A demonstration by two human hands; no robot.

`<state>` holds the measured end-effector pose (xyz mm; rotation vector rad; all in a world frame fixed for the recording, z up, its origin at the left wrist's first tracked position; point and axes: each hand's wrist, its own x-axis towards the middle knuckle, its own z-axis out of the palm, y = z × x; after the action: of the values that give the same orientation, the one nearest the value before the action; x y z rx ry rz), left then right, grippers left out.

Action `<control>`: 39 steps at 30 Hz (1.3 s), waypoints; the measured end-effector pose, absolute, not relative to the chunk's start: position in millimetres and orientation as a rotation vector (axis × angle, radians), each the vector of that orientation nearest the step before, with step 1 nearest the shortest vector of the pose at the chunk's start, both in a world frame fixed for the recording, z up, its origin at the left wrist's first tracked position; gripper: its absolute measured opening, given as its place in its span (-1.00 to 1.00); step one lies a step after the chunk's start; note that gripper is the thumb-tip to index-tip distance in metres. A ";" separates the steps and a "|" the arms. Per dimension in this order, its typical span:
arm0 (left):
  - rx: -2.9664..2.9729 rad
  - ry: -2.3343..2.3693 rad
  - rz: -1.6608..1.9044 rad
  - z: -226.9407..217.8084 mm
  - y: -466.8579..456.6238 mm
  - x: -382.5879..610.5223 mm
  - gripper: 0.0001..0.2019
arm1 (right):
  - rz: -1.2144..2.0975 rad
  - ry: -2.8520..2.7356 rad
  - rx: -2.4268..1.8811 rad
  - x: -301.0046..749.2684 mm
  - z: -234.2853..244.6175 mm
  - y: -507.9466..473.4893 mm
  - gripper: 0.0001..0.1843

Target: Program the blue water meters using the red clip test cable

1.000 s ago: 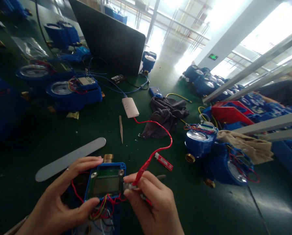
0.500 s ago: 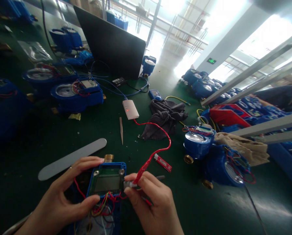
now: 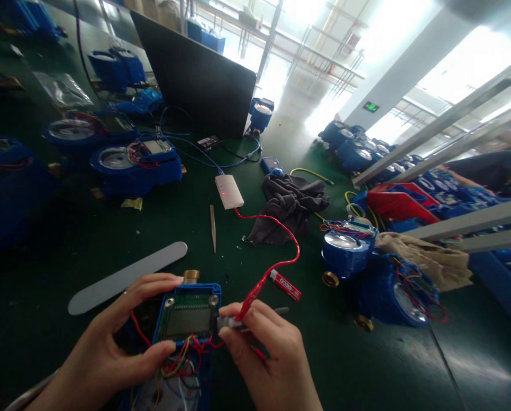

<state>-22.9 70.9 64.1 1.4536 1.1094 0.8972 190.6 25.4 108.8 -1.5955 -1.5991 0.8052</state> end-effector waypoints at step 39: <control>1.544 1.029 0.936 54.3 72.6 -25.8 -0.54 | 0.847 -1.488 -1.644 185.9 109.1 23.3 -0.88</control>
<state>-25.8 72.6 54.3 1.5441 1.0287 0.9356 185.9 23.3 109.1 -1.6443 -1.4880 0.8471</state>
